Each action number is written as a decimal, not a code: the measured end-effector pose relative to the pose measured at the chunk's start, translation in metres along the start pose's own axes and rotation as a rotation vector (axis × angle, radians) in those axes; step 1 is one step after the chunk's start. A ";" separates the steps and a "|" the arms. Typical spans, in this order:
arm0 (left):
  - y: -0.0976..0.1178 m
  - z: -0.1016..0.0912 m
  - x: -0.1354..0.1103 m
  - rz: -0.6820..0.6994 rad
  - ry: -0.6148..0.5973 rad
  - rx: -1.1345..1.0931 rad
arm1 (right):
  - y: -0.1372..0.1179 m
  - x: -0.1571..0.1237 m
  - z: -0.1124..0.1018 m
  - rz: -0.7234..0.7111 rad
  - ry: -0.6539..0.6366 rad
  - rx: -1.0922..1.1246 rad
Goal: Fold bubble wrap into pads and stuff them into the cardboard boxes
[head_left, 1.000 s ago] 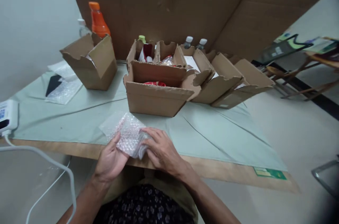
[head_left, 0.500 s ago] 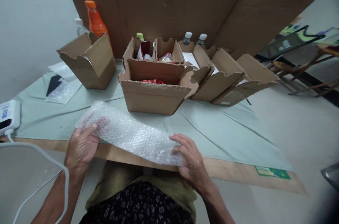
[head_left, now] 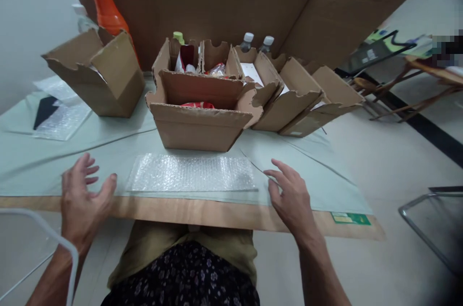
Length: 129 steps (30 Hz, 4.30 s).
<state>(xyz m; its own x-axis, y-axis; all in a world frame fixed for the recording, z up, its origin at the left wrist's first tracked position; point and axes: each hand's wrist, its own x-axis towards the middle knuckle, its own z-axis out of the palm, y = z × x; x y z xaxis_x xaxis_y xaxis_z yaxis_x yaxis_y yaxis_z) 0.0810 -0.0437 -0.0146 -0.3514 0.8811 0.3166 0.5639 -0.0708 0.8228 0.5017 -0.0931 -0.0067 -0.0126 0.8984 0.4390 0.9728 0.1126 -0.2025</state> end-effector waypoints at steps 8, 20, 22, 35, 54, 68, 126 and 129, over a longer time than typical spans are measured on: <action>0.021 0.077 -0.028 0.497 -0.579 0.399 | -0.137 0.054 0.076 -0.457 -0.398 0.217; -0.001 0.072 -0.023 0.474 -0.624 0.385 | 0.037 -0.021 0.020 0.059 -0.055 -0.082; -0.006 0.065 -0.018 0.501 -0.557 0.406 | 0.030 -0.007 0.021 0.021 -0.053 -0.047; -0.017 0.031 0.000 0.228 -0.318 0.557 | -0.028 0.015 0.021 0.095 -0.291 0.317; -0.005 -0.020 -0.031 0.580 -0.655 0.226 | -0.162 -0.021 0.029 0.517 -0.804 1.405; -0.020 0.016 -0.027 0.025 -0.231 0.244 | -0.176 0.012 0.045 0.055 -0.368 1.171; 0.017 0.025 -0.046 -0.499 -0.450 -0.570 | -0.182 0.050 0.047 -0.043 -0.520 0.892; 0.034 0.027 -0.043 -0.321 -0.629 -0.453 | -0.153 0.057 0.023 -0.014 -0.660 1.050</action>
<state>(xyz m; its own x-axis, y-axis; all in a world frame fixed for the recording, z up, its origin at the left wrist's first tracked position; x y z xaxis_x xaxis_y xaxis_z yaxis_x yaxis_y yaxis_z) 0.1351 -0.0713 -0.0126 0.1142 0.9776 -0.1767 0.1057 0.1648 0.9806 0.3471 -0.0497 0.0289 -0.4318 0.9018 -0.0162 0.3191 0.1359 -0.9379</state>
